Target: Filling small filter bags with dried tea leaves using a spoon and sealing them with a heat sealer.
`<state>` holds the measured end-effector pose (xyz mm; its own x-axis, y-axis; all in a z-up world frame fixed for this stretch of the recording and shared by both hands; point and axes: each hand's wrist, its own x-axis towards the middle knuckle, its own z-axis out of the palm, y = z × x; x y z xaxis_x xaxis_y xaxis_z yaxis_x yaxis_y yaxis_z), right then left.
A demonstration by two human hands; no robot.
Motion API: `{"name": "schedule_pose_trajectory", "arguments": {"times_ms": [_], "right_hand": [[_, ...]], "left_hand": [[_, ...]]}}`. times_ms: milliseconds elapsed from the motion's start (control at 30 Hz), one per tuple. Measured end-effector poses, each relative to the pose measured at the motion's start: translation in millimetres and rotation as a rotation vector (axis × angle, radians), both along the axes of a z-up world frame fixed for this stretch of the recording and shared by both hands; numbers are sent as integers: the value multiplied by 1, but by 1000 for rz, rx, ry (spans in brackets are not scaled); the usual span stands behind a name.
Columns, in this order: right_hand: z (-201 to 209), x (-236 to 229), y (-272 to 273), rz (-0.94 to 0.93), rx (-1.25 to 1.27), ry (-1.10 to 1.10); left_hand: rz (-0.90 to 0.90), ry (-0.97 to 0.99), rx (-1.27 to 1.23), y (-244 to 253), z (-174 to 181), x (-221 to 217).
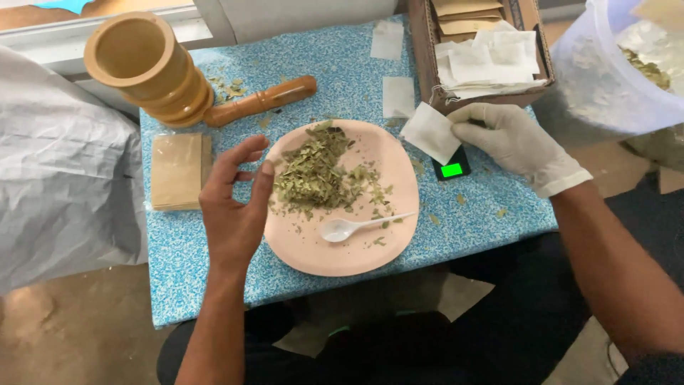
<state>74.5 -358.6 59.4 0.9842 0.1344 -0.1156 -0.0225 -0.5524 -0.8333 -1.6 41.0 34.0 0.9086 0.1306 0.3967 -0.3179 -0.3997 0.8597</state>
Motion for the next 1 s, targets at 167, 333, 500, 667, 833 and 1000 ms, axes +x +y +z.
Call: {"name": "schedule_pose_trajectory", "arguments": {"times_ms": [167,333,500,667,833,1000], "right_hand": [[-28,8,-30,-40,-124,22],[-38,11,-31,-50,-284,57],[-59,20,-47,-13,-512,-103],[-15,-7,-30,-78,-456,-91],[54,-19,1,26,-55,-65],[81,-5,13,312,-163,-384]], "left_hand": [[8,-9,46,-3,-2,-1],[4,-7,97,-5,-5,-2],[5,-9,119,-6,-3,-3],[24,-7,126,-2,-7,-4],[25,-7,184,-3,-2,-4],[20,-52,239,-1,-5,-1]]}}
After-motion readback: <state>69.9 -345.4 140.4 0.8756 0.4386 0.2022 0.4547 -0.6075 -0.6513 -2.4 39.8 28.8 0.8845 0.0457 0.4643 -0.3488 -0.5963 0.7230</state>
